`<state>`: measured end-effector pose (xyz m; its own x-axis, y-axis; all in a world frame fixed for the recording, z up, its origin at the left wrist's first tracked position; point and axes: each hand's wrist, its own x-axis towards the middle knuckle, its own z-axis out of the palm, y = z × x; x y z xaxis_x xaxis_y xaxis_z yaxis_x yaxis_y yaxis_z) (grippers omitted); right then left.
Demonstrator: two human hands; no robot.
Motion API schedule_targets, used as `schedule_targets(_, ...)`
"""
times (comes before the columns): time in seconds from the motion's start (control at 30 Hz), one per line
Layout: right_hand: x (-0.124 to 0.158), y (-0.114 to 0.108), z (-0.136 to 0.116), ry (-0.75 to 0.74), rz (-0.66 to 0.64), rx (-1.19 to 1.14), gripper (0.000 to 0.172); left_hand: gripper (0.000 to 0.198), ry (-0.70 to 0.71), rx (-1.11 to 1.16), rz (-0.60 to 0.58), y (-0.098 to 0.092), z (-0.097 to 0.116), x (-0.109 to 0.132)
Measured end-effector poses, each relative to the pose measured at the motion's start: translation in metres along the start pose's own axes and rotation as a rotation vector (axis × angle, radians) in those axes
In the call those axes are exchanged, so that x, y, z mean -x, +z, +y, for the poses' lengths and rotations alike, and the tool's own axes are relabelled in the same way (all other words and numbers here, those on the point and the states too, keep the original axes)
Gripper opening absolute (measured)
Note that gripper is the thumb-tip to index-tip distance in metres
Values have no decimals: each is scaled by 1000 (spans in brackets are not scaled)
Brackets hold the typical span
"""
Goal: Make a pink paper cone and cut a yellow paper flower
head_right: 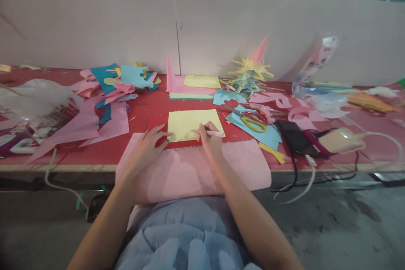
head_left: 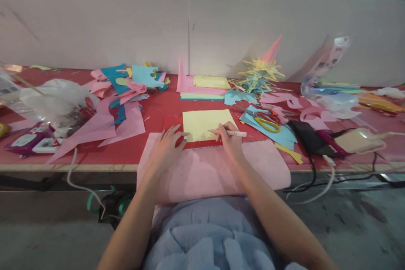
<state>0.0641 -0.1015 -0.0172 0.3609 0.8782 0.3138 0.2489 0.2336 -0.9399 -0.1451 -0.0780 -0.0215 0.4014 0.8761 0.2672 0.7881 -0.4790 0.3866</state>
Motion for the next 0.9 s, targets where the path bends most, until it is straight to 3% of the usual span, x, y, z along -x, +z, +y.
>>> schedule_targets(0.33, -5, -1, 4, -10, -80, 33, 29, 26, -2, 0, 5, 0, 1, 1)
schedule_targets(0.63, -1, -3, 6, -11, 67, 113, 25, 28, -1, -4, -5, 0, 1, 1)
schedule_targets(0.8, -2, -3, 7, -33, 13, 102, 27, 27, -12, -8, -4, 1, 0, 1)
schedule_targets(0.9, -2, -1, 6, -34, 65, 143, 26, 27, -12, -8, -5, 1, 0, 1)
